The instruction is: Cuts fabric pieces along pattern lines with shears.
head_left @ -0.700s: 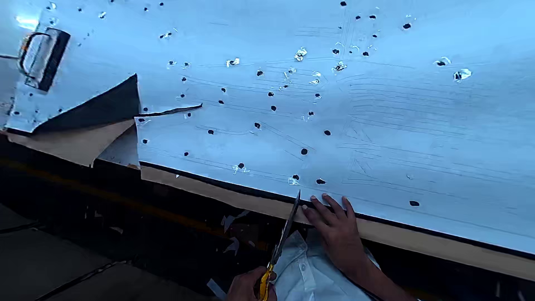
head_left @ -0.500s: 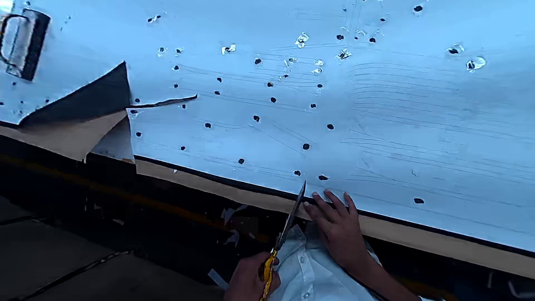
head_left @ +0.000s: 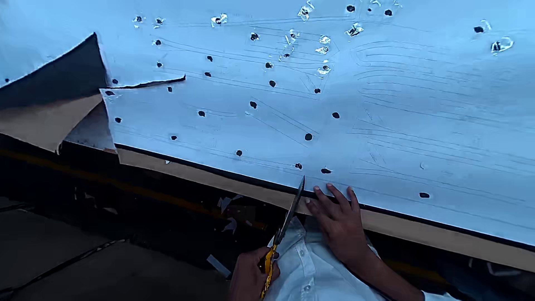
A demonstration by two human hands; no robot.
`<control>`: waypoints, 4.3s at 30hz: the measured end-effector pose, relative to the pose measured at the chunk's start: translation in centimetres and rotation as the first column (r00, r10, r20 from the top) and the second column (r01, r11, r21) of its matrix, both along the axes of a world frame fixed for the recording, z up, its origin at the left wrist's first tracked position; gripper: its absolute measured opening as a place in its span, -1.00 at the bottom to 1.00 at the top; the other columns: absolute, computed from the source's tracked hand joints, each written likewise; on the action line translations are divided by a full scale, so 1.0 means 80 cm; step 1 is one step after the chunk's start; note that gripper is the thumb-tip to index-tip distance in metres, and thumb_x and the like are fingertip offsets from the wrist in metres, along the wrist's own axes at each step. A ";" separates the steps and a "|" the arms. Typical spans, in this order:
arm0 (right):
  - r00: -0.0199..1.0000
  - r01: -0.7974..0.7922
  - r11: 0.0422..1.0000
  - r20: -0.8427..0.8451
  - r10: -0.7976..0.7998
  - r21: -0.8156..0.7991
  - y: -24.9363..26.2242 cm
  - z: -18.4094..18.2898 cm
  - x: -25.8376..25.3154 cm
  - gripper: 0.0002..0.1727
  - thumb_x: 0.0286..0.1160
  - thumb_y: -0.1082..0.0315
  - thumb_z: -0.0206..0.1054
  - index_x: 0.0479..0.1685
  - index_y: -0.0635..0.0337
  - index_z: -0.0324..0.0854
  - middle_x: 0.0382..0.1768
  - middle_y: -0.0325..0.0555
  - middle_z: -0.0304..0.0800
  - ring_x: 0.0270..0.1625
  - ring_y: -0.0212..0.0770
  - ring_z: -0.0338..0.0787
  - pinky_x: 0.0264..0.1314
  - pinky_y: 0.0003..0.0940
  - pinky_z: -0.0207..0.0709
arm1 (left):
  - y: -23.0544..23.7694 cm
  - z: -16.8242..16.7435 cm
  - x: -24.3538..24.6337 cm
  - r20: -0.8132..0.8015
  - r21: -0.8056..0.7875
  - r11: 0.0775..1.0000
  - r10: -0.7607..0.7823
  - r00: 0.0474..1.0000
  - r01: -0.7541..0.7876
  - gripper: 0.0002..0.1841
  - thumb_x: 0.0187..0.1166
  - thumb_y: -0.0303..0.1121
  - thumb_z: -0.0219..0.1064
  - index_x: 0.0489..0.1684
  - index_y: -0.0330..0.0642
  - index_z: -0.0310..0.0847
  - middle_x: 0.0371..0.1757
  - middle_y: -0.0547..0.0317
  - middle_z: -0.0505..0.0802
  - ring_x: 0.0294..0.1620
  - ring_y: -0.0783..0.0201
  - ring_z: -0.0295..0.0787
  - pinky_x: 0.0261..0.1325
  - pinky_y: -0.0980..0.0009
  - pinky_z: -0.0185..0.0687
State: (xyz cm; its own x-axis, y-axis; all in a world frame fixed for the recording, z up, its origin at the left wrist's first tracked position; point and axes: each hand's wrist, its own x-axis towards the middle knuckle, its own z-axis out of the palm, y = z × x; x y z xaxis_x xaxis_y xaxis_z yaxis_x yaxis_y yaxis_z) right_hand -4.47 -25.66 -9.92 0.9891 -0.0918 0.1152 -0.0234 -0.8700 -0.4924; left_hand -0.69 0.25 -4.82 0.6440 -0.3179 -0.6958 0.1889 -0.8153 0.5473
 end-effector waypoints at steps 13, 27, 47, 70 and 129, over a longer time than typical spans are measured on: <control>0.999 -0.015 0.999 0.048 0.013 0.048 -0.005 0.005 -0.002 -0.58 0.55 0.39 0.26 0.31 -0.23 0.80 0.55 -0.15 0.65 0.71 0.17 0.43 0.63 0.55 0.09 | 0.002 -0.001 -0.010 0.037 -0.082 0.996 0.032 0.999 -0.029 -0.70 0.23 -0.20 0.42 -0.18 -0.14 0.89 -0.42 0.29 0.89 -0.53 0.54 0.72 -0.44 0.54 0.64; 0.999 -0.049 0.999 0.011 0.049 0.014 -0.007 0.003 -0.002 -0.54 0.53 0.40 0.26 0.35 -0.21 0.78 0.55 -0.17 0.65 0.73 0.20 0.39 0.66 0.54 -0.02 | -0.016 -0.016 0.009 -0.047 -0.055 0.998 0.040 0.998 -0.042 -0.73 0.26 -0.23 0.39 -0.18 -0.11 0.88 -0.44 0.33 0.85 -0.53 0.56 0.66 -0.39 0.56 0.58; 0.999 -0.050 0.998 0.016 0.050 0.025 -0.007 0.002 -0.003 -0.56 0.56 0.38 0.26 0.36 -0.20 0.78 0.54 -0.15 0.67 0.73 0.22 0.39 0.66 0.57 -0.02 | -0.018 -0.010 0.013 -0.093 -0.052 0.996 0.065 0.994 -0.070 -0.71 0.30 -0.23 0.40 -0.10 -0.11 0.87 -0.38 0.35 0.85 -0.49 0.58 0.65 -0.37 0.59 0.57; 0.998 -0.047 0.998 0.035 0.046 0.042 -0.008 0.004 -0.002 -0.53 0.54 0.40 0.25 0.39 -0.20 0.76 0.55 -0.14 0.66 0.74 0.21 0.37 0.67 0.55 -0.04 | -0.029 -0.009 0.019 -0.045 -0.053 0.995 0.086 0.995 -0.088 -0.73 0.30 -0.24 0.37 -0.15 -0.11 0.88 -0.40 0.36 0.87 -0.48 0.59 0.71 -0.35 0.56 0.66; 0.994 -0.109 0.993 -0.037 0.107 -0.054 -0.018 0.011 0.006 -0.61 0.62 0.24 0.27 0.36 -0.25 0.78 0.57 -0.19 0.63 0.72 0.16 0.39 0.66 0.44 0.00 | -0.047 -0.028 -0.050 0.064 -0.192 0.945 0.280 0.958 -0.264 -0.81 0.27 -0.31 0.39 -0.31 -0.16 0.88 -0.55 0.39 0.81 -0.65 0.71 0.55 -0.57 0.74 0.47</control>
